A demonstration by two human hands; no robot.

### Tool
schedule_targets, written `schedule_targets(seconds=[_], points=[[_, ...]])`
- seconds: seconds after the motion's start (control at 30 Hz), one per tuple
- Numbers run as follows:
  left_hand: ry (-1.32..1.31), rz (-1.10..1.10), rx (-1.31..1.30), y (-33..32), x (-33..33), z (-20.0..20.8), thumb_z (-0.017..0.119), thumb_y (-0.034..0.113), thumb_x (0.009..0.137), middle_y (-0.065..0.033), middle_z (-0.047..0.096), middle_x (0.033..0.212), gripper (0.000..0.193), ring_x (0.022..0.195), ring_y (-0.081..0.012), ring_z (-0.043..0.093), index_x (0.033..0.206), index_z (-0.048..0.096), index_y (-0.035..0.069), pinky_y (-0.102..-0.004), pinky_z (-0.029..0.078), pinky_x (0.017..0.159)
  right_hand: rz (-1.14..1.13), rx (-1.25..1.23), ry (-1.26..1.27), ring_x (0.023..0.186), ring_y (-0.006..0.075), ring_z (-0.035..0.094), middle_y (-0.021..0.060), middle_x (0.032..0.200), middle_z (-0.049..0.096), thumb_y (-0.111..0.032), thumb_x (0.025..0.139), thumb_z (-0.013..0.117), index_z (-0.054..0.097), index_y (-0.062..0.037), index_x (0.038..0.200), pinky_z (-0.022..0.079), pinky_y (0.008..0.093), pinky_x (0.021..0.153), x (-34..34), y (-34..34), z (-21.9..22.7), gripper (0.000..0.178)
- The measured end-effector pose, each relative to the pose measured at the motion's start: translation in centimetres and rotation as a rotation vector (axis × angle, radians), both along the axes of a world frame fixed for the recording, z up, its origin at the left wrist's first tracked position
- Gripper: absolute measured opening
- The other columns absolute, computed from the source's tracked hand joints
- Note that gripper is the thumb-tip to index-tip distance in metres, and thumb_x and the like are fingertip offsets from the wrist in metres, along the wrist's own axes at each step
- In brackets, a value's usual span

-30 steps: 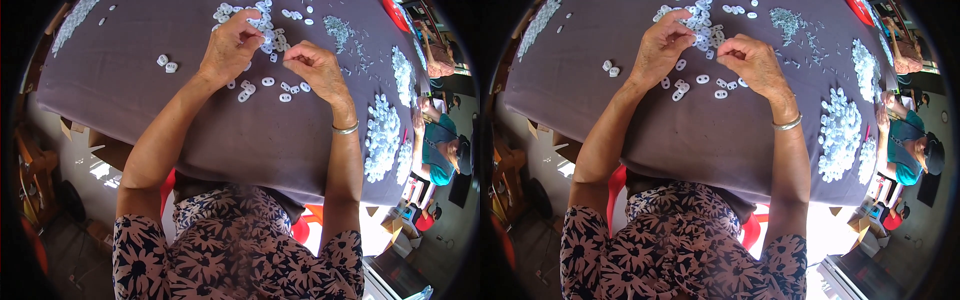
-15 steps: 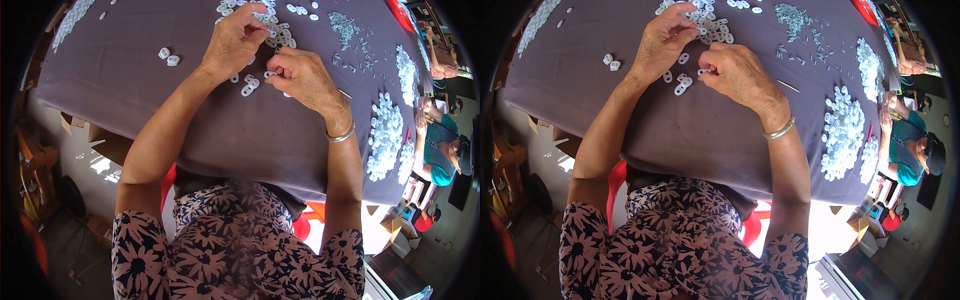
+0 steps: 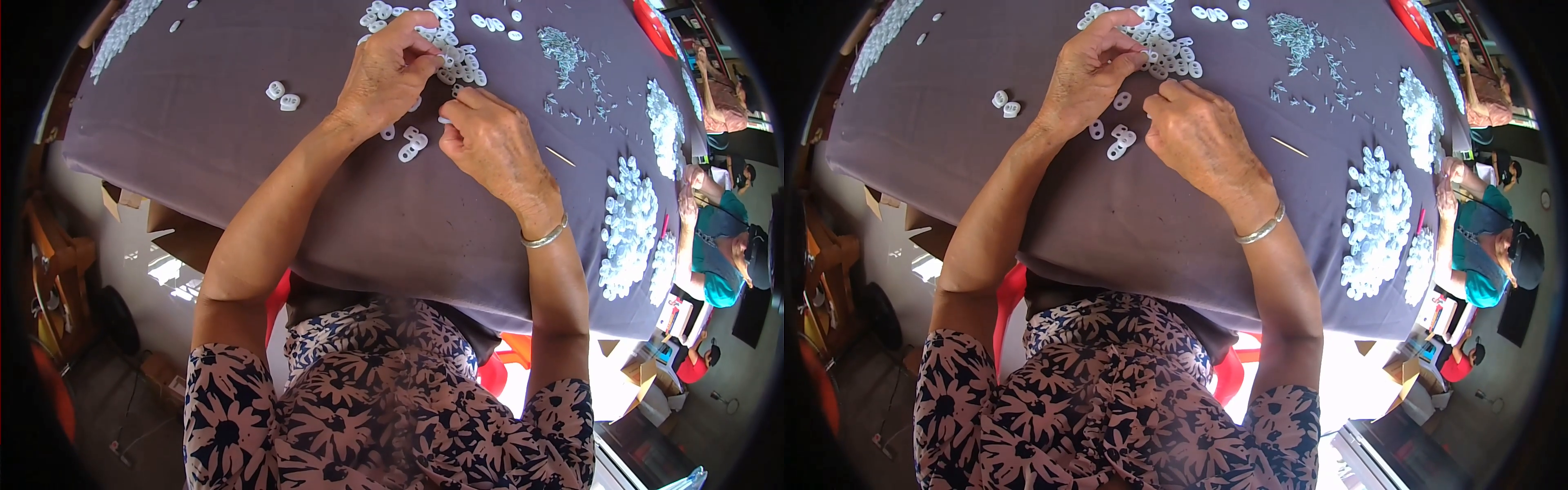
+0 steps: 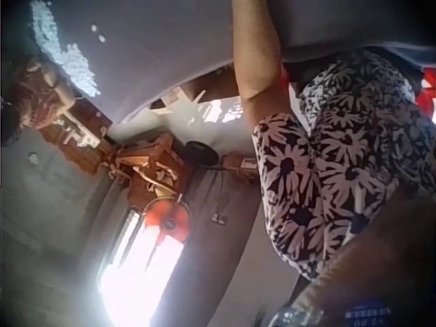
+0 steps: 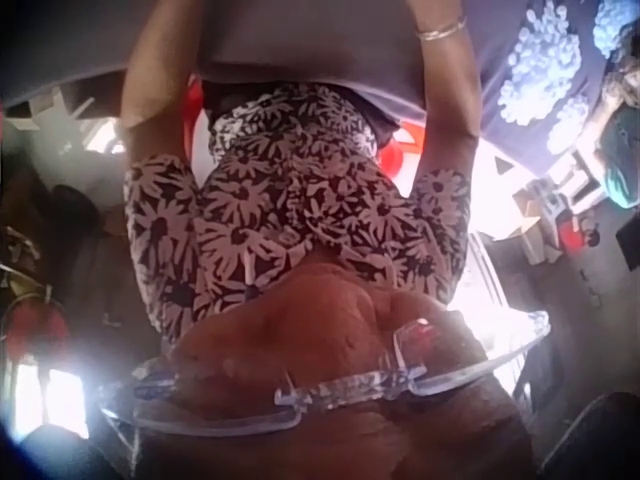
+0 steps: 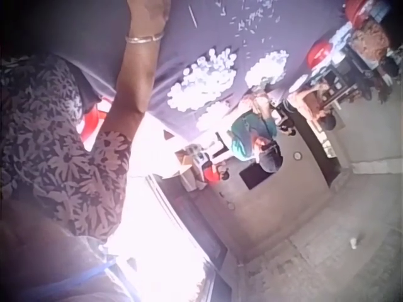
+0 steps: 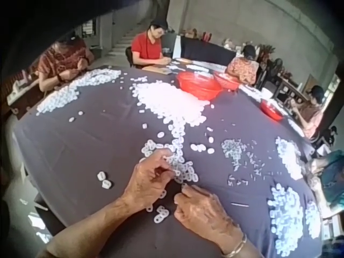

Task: The person assembles plastic cord locks by hand, fitting smaller inner plastic pieces into outer casings and placing the assembled units on the table.

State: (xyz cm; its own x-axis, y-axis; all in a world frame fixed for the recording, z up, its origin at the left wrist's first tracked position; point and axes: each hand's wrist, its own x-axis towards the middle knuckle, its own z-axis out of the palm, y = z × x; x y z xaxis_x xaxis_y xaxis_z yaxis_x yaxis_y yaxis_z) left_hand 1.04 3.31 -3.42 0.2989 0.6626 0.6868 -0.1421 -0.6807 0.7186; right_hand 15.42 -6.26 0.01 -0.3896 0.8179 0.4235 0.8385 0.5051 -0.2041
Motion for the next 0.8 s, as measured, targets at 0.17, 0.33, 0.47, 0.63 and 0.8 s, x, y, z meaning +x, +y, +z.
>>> schedule_targets(seconds=[0.17,0.33,0.47,0.63,0.8], points=[[0.228,0.037,-0.420,-1.4,-0.8,1.5,0.060,0.005,0.084,-0.0045,0.066,0.085,0.031,0.072,-0.0125,0.060,0.115,0.054,0.010,-0.0277,0.050,0.066,-0.140,-0.536,0.691,0.063,0.0050,0.056,0.0005,0.077,0.064,-0.005,0.086,0.060,0.065,-0.0002,0.093,0.044,0.0212,0.051,2.1,0.6,0.6,0.010],[0.243,-0.049,-0.421,-1.8,-0.9,1.8,0.060,0.004,0.085,-0.0033,0.065,0.084,0.034,0.073,-0.0106,0.059,0.117,0.052,0.010,-0.0259,0.049,0.068,-0.207,-0.721,1.180,0.063,0.0079,0.058,0.0067,0.077,0.064,-0.007,0.087,0.062,0.065,0.0006,0.098,0.046,0.0223,0.049,3.8,1.3,0.9,0.015],[0.222,-0.112,-0.464,-2.1,-0.6,1.7,0.060,0.003,0.085,-0.0025,0.063,0.082,0.035,0.072,-0.0102,0.058,0.118,0.052,0.010,-0.0258,0.049,0.068,-0.230,-0.695,1.212,0.065,0.0076,0.057,0.0063,0.079,0.064,-0.009,0.088,0.062,0.066,-0.0002,0.098,0.046,0.0217,0.053,3.9,1.6,0.5,0.014],[0.225,-0.207,-0.460,-2.4,-0.2,1.0,0.060,0.003,0.085,-0.0016,0.060,0.080,0.036,0.072,-0.0095,0.055,0.119,0.050,0.008,-0.0249,0.047,0.068,-0.194,-0.570,1.093,0.067,0.0066,0.054,0.0046,0.079,0.064,-0.009,0.089,0.062,0.066,-0.0009,0.096,0.044,0.0202,0.059,3.8,1.8,0.4,0.012],[0.266,-0.238,-0.442,-2.6,-0.3,1.1,0.058,0.002,0.085,-0.0019,0.060,0.078,0.038,0.071,-0.0100,0.055,0.120,0.048,0.007,-0.0254,0.047,0.067,-0.218,-0.516,0.990,0.065,0.0050,0.052,0.0013,0.078,0.065,-0.011,0.088,0.063,0.067,-0.0022,0.094,0.044,0.0190,0.060,3.5,1.7,0.3,0.011]])
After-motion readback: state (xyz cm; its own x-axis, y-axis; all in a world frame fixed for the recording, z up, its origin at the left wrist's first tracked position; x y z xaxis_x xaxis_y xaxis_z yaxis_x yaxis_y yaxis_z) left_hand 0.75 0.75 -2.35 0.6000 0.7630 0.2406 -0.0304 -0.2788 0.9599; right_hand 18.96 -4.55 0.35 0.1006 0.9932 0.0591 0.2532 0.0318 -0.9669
